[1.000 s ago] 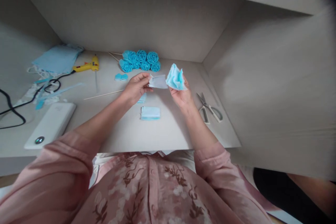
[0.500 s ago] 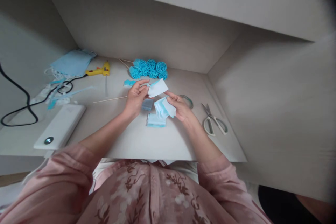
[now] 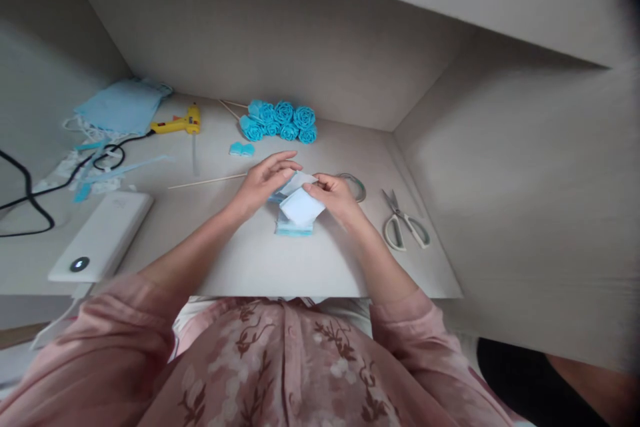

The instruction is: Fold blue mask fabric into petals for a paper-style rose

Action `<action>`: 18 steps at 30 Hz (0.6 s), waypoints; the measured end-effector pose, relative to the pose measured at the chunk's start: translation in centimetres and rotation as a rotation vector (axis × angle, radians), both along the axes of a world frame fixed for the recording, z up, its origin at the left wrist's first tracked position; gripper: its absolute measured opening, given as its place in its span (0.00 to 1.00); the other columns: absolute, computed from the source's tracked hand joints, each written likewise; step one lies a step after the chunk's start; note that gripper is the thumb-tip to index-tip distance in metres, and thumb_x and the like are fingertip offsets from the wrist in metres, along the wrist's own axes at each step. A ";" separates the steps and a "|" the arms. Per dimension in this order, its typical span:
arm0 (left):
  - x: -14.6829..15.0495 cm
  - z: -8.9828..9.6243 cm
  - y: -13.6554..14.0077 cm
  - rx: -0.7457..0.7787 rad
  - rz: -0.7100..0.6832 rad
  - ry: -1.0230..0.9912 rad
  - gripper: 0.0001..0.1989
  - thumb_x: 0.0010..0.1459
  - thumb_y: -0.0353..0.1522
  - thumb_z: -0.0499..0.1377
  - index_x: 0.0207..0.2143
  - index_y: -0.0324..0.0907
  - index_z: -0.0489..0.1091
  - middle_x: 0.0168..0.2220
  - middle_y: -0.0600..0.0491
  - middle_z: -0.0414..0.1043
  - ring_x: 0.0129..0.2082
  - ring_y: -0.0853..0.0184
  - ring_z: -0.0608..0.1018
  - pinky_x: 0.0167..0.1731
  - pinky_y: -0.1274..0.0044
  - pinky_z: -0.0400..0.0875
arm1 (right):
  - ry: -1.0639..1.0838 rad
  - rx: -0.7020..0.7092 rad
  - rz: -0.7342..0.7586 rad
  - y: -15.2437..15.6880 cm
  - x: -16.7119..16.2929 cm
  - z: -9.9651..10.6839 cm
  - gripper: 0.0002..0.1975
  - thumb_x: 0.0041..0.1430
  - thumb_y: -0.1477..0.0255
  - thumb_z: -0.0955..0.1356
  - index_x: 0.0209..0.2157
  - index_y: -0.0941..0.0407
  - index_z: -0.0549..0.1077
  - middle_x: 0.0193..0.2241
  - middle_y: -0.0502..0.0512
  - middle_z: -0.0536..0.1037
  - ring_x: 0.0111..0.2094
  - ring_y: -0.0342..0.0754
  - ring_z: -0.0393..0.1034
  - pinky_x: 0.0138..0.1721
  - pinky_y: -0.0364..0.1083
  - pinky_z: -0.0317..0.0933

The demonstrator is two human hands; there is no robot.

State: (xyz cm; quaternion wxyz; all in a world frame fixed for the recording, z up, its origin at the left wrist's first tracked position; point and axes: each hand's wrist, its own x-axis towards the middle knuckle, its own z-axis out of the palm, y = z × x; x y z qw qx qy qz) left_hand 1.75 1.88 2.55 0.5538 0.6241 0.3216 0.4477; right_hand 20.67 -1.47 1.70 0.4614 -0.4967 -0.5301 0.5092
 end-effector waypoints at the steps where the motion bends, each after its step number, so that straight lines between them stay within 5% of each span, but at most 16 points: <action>1: -0.1 0.3 -0.1 0.069 -0.006 0.082 0.28 0.55 0.41 0.62 0.56 0.40 0.69 0.49 0.45 0.77 0.44 0.64 0.76 0.39 0.76 0.69 | -0.048 0.024 0.026 0.0 -0.1 -0.1 0.16 0.48 0.58 0.74 0.29 0.57 0.76 0.19 0.45 0.70 0.20 0.38 0.59 0.23 0.40 0.52; 4: 0.0 0.5 -0.3 0.278 0.038 0.327 0.23 0.50 0.35 0.64 0.50 0.41 0.74 0.43 0.48 0.78 0.39 0.65 0.75 0.37 0.76 0.67 | -0.166 0.087 0.059 -0.2 -0.4 -0.4 0.12 0.51 0.61 0.72 0.30 0.57 0.76 0.18 0.43 0.66 0.20 0.38 0.56 0.22 0.40 0.49; 7: 0.2 -0.1 -0.1 0.299 0.156 0.429 0.09 0.53 0.33 0.61 0.35 0.41 0.78 0.32 0.52 0.77 0.30 0.69 0.72 0.31 0.76 0.65 | -0.206 0.114 0.042 -0.2 -0.5 -0.5 0.13 0.52 0.63 0.72 0.36 0.56 0.77 0.19 0.43 0.68 0.21 0.38 0.58 0.23 0.41 0.51; 12: 0.1 -1.3 1.0 -0.190 0.304 -0.032 0.07 0.52 0.34 0.63 0.33 0.40 0.73 0.24 0.57 0.71 0.21 0.73 0.69 0.22 0.79 0.64 | 0.050 0.113 -0.152 0.4 0.6 0.1 0.22 0.50 0.60 0.74 0.47 0.51 0.75 0.21 0.44 0.72 0.23 0.41 0.64 0.27 0.42 0.57; 15: 0.2 -1.5 1.2 -0.456 0.228 -0.348 0.08 0.49 0.29 0.64 0.33 0.39 0.69 0.29 0.56 0.73 0.27 0.72 0.75 0.29 0.79 0.73 | 0.293 0.094 -0.208 0.9 1.4 0.5 0.25 0.46 0.56 0.75 0.46 0.48 0.75 0.28 0.47 0.77 0.28 0.44 0.69 0.31 0.44 0.63; 18: 0.7 -1.8 1.0 -0.565 0.216 -0.516 0.09 0.48 0.24 0.63 0.32 0.39 0.66 0.30 0.57 0.73 0.31 0.73 0.77 0.40 0.76 0.76 | 0.371 0.102 -0.193 0.9 1.4 0.7 0.26 0.43 0.56 0.76 0.45 0.47 0.76 0.33 0.49 0.79 0.32 0.46 0.72 0.34 0.46 0.66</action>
